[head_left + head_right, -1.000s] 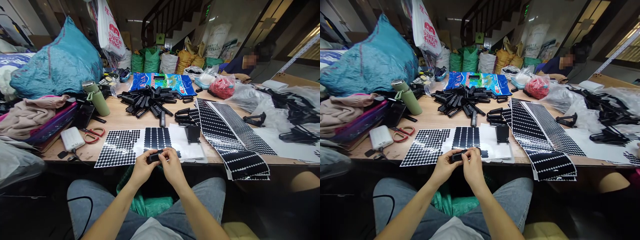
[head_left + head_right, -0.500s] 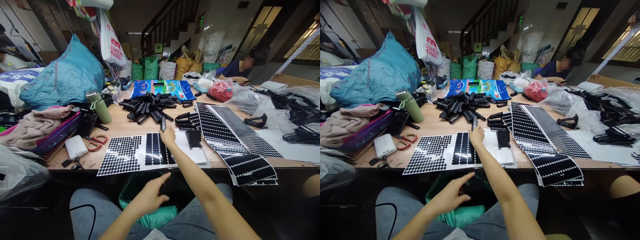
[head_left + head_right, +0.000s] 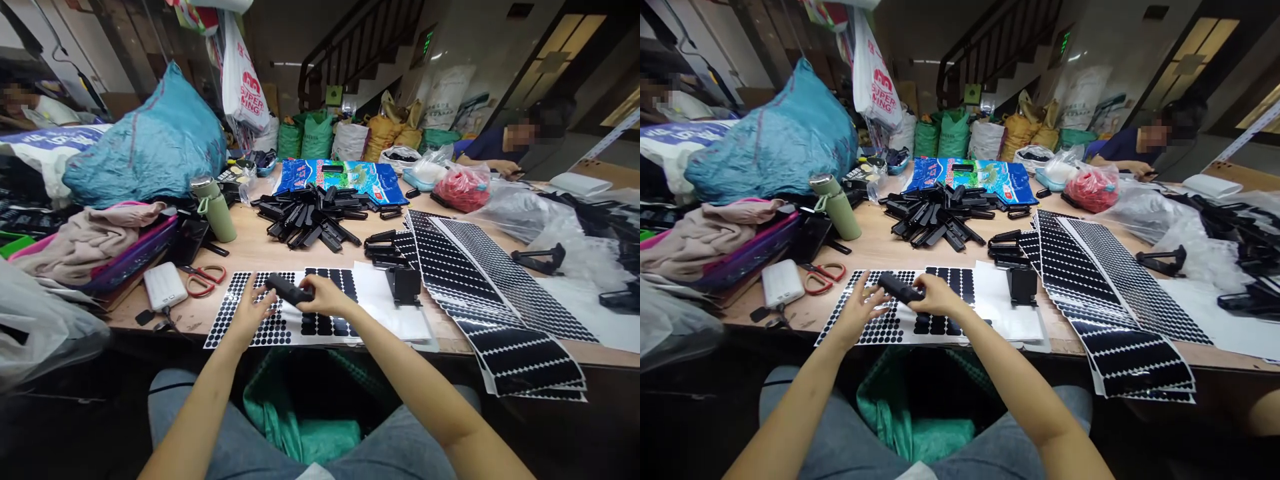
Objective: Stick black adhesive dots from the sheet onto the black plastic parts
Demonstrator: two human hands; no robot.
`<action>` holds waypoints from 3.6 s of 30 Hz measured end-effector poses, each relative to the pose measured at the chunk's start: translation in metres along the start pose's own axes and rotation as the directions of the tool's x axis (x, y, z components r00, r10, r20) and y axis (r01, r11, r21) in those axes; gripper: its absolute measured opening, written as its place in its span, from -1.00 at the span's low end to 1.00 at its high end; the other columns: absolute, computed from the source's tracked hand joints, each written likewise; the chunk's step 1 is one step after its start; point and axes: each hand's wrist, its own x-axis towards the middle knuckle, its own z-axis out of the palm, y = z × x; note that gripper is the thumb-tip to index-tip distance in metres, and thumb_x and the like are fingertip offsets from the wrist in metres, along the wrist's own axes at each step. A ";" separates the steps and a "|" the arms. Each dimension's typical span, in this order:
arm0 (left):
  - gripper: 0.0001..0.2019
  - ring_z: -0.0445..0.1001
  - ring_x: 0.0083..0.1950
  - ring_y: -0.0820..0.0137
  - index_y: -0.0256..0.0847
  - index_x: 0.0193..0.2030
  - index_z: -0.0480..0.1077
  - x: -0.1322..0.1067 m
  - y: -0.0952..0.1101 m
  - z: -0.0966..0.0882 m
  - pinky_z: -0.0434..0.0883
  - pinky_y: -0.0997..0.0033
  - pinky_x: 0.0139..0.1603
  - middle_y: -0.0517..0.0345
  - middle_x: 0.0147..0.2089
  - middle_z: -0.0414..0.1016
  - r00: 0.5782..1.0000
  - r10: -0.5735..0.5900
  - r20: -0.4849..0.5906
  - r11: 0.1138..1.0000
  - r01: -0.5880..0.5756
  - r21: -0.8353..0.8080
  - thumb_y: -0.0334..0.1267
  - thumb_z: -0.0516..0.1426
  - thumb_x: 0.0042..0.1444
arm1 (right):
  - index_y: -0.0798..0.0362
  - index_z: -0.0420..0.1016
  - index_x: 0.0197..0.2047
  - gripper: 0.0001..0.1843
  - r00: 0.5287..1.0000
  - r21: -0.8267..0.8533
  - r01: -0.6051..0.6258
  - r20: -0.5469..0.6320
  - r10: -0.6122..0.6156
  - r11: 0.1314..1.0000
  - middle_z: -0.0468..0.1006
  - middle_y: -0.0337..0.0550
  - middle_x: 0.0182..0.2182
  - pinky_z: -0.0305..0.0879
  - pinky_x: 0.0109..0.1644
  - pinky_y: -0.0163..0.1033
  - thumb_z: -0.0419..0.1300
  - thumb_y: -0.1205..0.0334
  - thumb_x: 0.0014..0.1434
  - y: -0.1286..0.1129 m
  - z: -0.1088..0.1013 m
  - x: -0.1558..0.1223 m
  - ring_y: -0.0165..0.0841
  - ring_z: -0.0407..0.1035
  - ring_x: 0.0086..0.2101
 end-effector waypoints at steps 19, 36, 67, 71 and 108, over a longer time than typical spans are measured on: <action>-0.60 0.48 -0.28 0.38 -0.24 -0.26 0.28 -0.039 -0.006 -0.001 0.50 0.25 -0.21 0.16 -0.30 0.39 0.987 -0.147 0.060 0.945 0.158 -0.288 -0.39 0.31 -0.27 | 0.04 0.36 -0.41 -0.82 0.958 0.014 -0.242 -0.156 0.241 0.970 0.44 -0.20 -0.42 0.19 -0.30 -0.31 -0.01 0.20 0.10 -0.039 0.028 -0.015 -0.40 0.32 -0.39; -0.58 0.47 -0.23 0.36 -0.25 -0.27 0.27 -0.061 0.004 0.041 0.45 0.18 -0.14 0.19 -0.30 0.42 0.993 -0.089 0.079 0.957 0.107 -0.269 -0.36 0.31 -0.31 | 0.04 0.27 -0.50 -0.88 0.927 0.209 -0.139 -0.316 0.201 0.968 0.32 -0.08 -0.23 0.19 -0.08 -0.14 0.03 0.31 0.06 -0.060 0.022 -0.073 -0.30 0.24 -0.14; -0.68 0.47 -0.29 0.39 -0.26 -0.30 0.27 -0.045 -0.048 0.088 0.50 0.17 -0.19 0.14 -0.28 0.33 0.941 -0.286 0.179 0.930 0.318 -0.186 -0.46 0.28 -0.20 | 0.14 0.35 -0.30 -0.85 0.690 -0.293 -0.707 -0.487 0.536 0.643 0.40 0.06 -0.27 0.18 -0.21 -0.23 0.01 0.28 0.14 0.032 -0.017 -0.124 -0.21 0.31 -0.23; -0.67 0.46 -0.27 0.38 -0.26 -0.29 0.28 -0.044 -0.051 0.087 0.50 0.16 -0.18 0.14 -0.26 0.30 0.946 -0.277 0.169 0.936 0.305 -0.174 -0.43 0.29 -0.21 | 0.12 0.33 -0.22 -0.82 0.682 -0.274 -0.693 -0.549 0.483 0.667 0.40 0.02 -0.24 0.17 -0.20 -0.23 0.02 0.23 0.14 0.030 -0.011 -0.126 -0.21 0.31 -0.19; -0.68 0.39 -0.23 0.40 -0.21 -0.27 0.29 -0.070 -0.020 0.068 0.45 0.15 -0.15 0.22 -0.28 0.29 0.922 -0.087 0.377 0.988 0.128 -0.087 -0.33 0.27 -0.20 | 0.07 0.32 -0.46 -0.77 0.813 0.584 -0.402 -0.126 0.568 0.705 0.38 -0.23 -0.47 0.33 -0.25 -0.24 0.14 0.07 -0.03 -0.015 -0.025 -0.144 -0.40 0.33 -0.42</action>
